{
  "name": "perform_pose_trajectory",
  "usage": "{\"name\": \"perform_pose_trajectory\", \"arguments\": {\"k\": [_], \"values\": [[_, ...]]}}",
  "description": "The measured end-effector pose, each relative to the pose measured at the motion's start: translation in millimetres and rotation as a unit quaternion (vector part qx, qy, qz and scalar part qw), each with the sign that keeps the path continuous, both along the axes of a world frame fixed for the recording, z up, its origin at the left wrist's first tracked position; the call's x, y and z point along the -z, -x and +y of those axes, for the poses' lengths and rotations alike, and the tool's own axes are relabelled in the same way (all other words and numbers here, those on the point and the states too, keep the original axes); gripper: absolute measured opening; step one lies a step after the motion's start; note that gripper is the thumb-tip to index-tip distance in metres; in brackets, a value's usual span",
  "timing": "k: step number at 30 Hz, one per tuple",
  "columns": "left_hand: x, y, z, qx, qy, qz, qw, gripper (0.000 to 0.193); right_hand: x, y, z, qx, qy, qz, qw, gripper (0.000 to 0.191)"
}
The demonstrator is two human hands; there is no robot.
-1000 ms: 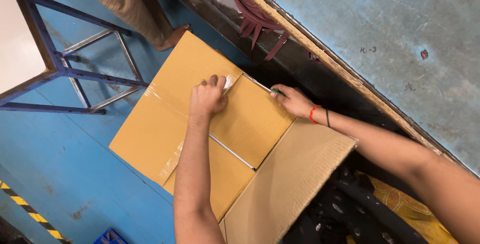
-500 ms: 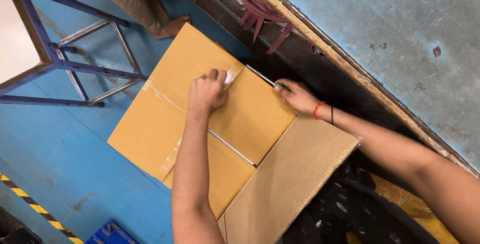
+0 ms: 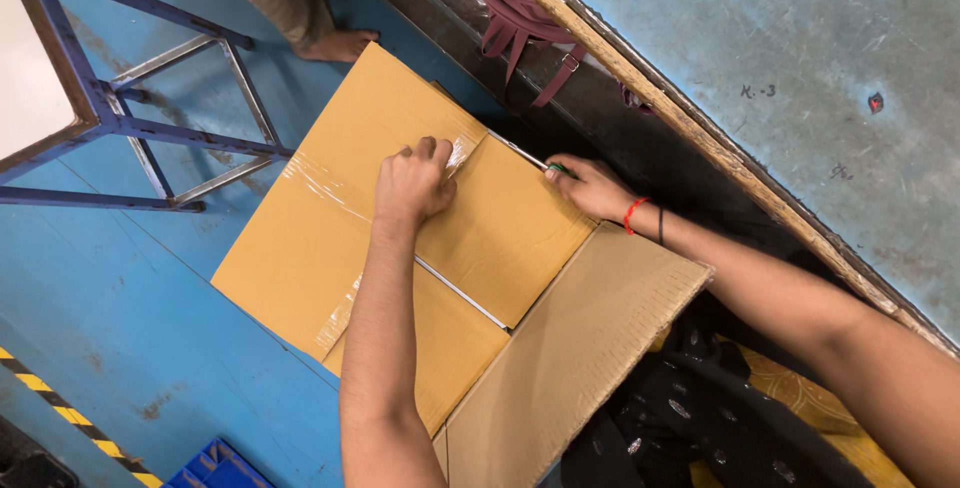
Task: The person opens a sealed cardboard box using a green screwdriver, then removes two white boxes. They open each white box, unwrap a round white ceiling light fixture from plastic, inspect it, and place it on the table. The process is repeated for a second fixture.
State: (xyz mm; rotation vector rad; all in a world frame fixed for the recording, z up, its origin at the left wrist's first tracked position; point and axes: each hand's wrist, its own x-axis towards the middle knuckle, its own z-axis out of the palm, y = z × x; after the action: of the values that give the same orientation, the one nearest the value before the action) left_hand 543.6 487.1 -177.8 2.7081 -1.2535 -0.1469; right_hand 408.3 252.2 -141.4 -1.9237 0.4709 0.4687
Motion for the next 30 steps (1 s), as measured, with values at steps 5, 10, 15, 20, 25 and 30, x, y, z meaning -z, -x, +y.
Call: {"name": "perform_pose_trajectory", "arguments": {"k": [5,10,15,20,25,30], "values": [[-13.4,1.0,0.1,-0.004,0.031,0.009,0.999,0.046,-6.5,-18.2,8.3,-0.002,0.014,-0.013,1.000,0.033],[-25.2,1.1,15.2,-0.039,0.064,0.018,0.997,0.044,-2.7,-48.0,24.1,-0.006,-0.018,-0.103,0.995,0.032],[15.1,29.8,12.6,-0.072,0.077,-0.091,0.990,0.054,10.6,-8.9,10.9,0.049,-0.193,-0.019,0.980,0.036],[44.5,80.3,77.1,-0.202,0.015,-0.102,0.974,0.065,-1.7,63.7,-19.7,-0.106,-0.107,0.034,0.988,0.043],[48.0,160.2,176.5,-0.421,0.080,-0.087,0.899,0.058,-38.4,95.3,-47.6,-0.119,-0.071,0.150,0.979,0.050],[84.8,241.3,197.3,-0.643,0.588,0.268,0.412,0.031,-55.3,127.4,-51.5,-0.384,-0.021,0.048,0.922,0.048]]}}
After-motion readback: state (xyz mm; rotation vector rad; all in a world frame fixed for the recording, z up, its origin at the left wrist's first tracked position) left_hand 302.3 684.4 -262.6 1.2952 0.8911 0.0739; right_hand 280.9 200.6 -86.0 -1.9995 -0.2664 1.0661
